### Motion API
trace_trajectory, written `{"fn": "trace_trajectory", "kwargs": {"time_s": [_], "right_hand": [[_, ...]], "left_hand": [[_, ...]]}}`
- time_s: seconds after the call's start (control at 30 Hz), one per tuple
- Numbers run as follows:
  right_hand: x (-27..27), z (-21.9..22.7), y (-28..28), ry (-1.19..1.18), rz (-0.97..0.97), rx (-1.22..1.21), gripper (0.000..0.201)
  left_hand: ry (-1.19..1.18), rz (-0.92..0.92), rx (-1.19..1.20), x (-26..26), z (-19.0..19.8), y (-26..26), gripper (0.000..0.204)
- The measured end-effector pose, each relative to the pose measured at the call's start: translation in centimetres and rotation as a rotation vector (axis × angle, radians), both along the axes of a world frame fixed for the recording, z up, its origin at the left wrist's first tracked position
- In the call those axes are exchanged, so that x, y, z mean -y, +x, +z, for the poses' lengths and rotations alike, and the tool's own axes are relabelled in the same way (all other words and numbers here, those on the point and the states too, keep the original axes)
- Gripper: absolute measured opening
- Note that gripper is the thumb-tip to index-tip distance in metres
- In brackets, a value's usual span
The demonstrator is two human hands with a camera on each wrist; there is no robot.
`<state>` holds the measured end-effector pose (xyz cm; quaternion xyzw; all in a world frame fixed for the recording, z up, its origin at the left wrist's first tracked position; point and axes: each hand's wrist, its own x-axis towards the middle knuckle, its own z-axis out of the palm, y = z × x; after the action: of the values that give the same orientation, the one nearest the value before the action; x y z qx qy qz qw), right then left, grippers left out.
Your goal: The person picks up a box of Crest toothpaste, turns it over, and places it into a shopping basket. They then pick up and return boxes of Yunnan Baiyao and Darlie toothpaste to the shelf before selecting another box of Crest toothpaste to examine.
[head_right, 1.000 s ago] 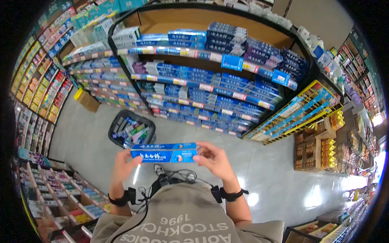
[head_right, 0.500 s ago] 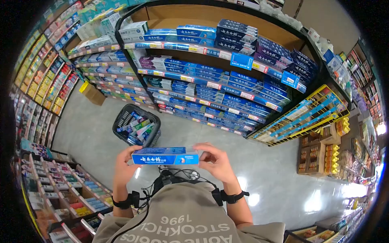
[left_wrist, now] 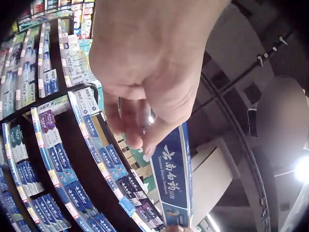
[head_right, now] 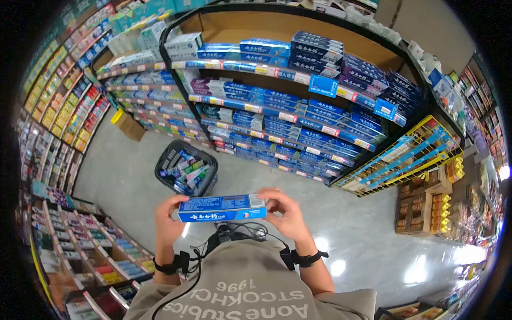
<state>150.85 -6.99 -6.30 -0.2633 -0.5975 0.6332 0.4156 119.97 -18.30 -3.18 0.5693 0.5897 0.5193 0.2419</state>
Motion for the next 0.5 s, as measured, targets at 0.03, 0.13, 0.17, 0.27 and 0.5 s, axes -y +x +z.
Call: {"fn": "trace_trajectory", "kwargs": {"time_s": [0.03, 0.13, 0.17, 0.27, 0.5], "right_hand": [[-0.1, -0.1, -0.1, -0.005, 0.001, -0.004, 0.047], [-0.6, 0.2, -0.3, 0.017, 0.026, 0.058, 0.05], [-0.7, 0.4, -0.4, 0.012, 0.019, 0.078, 0.052], [-1.3, 0.5, -0.9, 0.035, 0.03, 0.088, 0.05], [-4.1, -1.1, -4.0, 0.247, 0.025, 0.093, 0.046]], "left_hand": [[-0.012, 0.022, -0.002, 0.1, -0.2, -0.1, 0.038], [-0.063, 0.041, 0.001, 0.3, -1.6, -1.1, 0.04], [-0.047, 0.053, -0.031, 0.4, -1.7, -1.4, 0.042], [0.059, 0.053, -0.153, 0.1, -3.8, -3.6, 0.051], [0.046, -0.052, 0.066, -2.3, -7.4, -7.6, 0.053]]}}
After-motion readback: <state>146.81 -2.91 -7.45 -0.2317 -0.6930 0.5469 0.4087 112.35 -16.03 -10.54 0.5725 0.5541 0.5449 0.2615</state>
